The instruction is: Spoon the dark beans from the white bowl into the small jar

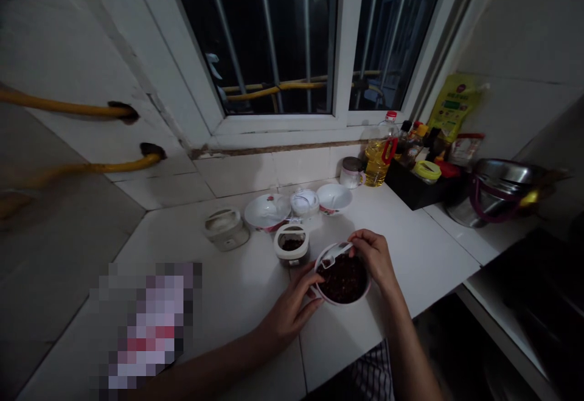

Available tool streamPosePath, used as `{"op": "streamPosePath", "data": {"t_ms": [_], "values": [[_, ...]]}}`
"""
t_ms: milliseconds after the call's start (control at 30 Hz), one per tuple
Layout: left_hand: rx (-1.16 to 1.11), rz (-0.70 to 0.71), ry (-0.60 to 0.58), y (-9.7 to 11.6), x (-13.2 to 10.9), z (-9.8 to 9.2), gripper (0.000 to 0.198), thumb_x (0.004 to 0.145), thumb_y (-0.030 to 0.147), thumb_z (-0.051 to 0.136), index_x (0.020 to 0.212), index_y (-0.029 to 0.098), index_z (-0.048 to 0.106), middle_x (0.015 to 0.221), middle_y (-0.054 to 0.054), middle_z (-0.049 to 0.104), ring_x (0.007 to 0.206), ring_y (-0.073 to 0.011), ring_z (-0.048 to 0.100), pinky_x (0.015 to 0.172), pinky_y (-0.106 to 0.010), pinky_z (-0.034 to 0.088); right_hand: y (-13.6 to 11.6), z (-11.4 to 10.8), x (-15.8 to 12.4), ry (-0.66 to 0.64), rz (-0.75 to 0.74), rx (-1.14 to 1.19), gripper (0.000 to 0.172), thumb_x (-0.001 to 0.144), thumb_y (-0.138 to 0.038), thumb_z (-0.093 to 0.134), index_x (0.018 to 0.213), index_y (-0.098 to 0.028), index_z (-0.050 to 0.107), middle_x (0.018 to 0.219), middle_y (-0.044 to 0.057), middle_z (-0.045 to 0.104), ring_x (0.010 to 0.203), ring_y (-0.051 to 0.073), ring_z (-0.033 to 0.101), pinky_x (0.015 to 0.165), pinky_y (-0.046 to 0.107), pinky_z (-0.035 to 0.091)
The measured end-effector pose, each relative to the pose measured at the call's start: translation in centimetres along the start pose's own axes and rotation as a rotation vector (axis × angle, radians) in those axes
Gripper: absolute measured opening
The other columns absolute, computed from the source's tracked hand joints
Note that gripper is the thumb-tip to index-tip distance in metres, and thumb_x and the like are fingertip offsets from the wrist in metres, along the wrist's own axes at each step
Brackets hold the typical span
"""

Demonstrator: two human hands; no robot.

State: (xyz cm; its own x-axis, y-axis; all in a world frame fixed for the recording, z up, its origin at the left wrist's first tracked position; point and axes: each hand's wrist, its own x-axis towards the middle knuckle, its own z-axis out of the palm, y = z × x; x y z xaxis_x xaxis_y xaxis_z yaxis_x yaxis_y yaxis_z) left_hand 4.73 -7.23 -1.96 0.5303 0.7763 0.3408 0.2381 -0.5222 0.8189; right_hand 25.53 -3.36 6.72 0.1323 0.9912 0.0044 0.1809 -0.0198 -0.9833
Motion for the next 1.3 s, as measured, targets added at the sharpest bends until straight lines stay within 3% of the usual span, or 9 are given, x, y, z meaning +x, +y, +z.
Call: {"op": "streamPosePath", "data": {"t_ms": [367, 533, 700, 833, 933, 1033, 1133, 1300], "values": [[-0.009, 0.017, 0.011, 0.1, 0.0, 0.0, 0.023, 0.094, 0.022, 0.048, 0.116, 0.023, 0.046, 0.142, -0.014, 0.037, 0.1, -0.0185, 0.06, 0.086, -0.032, 0.054, 0.5, 0.0, 0.2, 0.04, 0.025, 0.122, 0.013, 0.063, -0.032, 0.063, 0.065, -0.019, 0.066, 0.046, -0.002, 0.058, 0.052, 0.015, 0.051, 0.065, 0.03, 0.041], [0.003, 0.002, 0.012, -0.1, 0.0, 0.1, 0.024, 0.093, 0.022, 0.048, 0.117, 0.022, 0.047, 0.142, -0.014, 0.038, 0.099, -0.0193, 0.061, 0.085, -0.033, 0.054, -0.5, 0.3, 0.7, 0.085, -0.059, 0.11, 0.012, 0.066, -0.031, 0.063, 0.068, -0.019, 0.066, 0.051, -0.001, 0.061, 0.056, 0.016, 0.055, 0.07, 0.031, 0.044], [0.01, -0.007, 0.009, 0.0, 0.1, 0.1, 0.025, 0.093, 0.022, 0.048, 0.118, 0.022, 0.048, 0.142, -0.014, 0.037, 0.116, -0.0232, 0.054, 0.089, -0.033, 0.053, -2.1, 2.6, 0.8, 0.062, -0.314, -0.02, 0.016, 0.081, -0.034, 0.058, 0.079, -0.02, 0.065, 0.062, 0.0, 0.066, 0.063, 0.018, 0.06, 0.071, 0.033, 0.046], [0.004, -0.031, 0.008, 0.2, 0.1, 0.1, 0.023, 0.093, 0.024, 0.049, 0.116, 0.022, 0.05, 0.141, -0.013, 0.04, 0.111, -0.0219, 0.057, 0.09, -0.034, 0.054, -2.6, 4.8, 0.2, -0.034, -0.728, -0.389, 0.016, 0.09, -0.02, 0.049, 0.087, -0.022, 0.064, 0.073, 0.001, 0.07, 0.075, 0.018, 0.062, 0.099, 0.043, 0.038], [0.001, -0.035, 0.018, 0.3, 0.1, 0.1, 0.023, 0.092, 0.023, 0.05, 0.116, 0.023, 0.05, 0.141, -0.013, 0.041, 0.111, -0.0223, 0.056, 0.09, -0.035, 0.054, -2.5, 4.8, -0.1, -0.136, -0.902, -0.574, 0.022, 0.091, -0.012, 0.044, 0.095, -0.022, 0.063, 0.078, 0.002, 0.071, 0.074, 0.017, 0.062, 0.103, 0.047, 0.035], [-0.001, -0.02, 0.02, 0.2, 0.1, 0.1, 0.025, 0.092, 0.022, 0.051, 0.117, 0.023, 0.049, 0.142, -0.013, 0.039, 0.107, -0.0209, 0.059, 0.088, -0.034, 0.054, -2.3, 3.0, -0.2, -0.02, -0.899, -0.555, 0.019, 0.092, -0.014, 0.045, 0.096, -0.023, 0.061, 0.075, 0.0, 0.069, 0.071, 0.016, 0.062, 0.101, 0.046, 0.038], [0.0, -0.002, 0.026, 0.1, 0.1, 0.1, 0.025, 0.091, 0.02, 0.051, 0.116, 0.023, 0.049, 0.142, -0.013, 0.039, 0.102, -0.0194, 0.06, 0.087, -0.033, 0.054, -2.0, 0.4, -0.4, 0.084, -0.799, -0.549, 0.014, 0.092, -0.018, 0.048, 0.088, -0.023, 0.061, 0.07, 0.0, 0.068, 0.072, 0.018, 0.062, 0.097, 0.044, 0.041], [-0.004, 0.013, 0.025, 0.0, 0.0, 0.1, 0.027, 0.091, 0.019, 0.049, 0.118, 0.023, 0.047, 0.142, -0.014, 0.039, 0.11, -0.0217, 0.057, 0.086, -0.031, 0.054, -1.0, -1.5, -0.6, -0.025, -0.601, -0.763, 0.017, 0.089, -0.019, 0.047, 0.086, -0.023, 0.064, 0.068, 0.0, 0.069, 0.068, 0.019, 0.062, 0.098, 0.048, 0.037]]}}
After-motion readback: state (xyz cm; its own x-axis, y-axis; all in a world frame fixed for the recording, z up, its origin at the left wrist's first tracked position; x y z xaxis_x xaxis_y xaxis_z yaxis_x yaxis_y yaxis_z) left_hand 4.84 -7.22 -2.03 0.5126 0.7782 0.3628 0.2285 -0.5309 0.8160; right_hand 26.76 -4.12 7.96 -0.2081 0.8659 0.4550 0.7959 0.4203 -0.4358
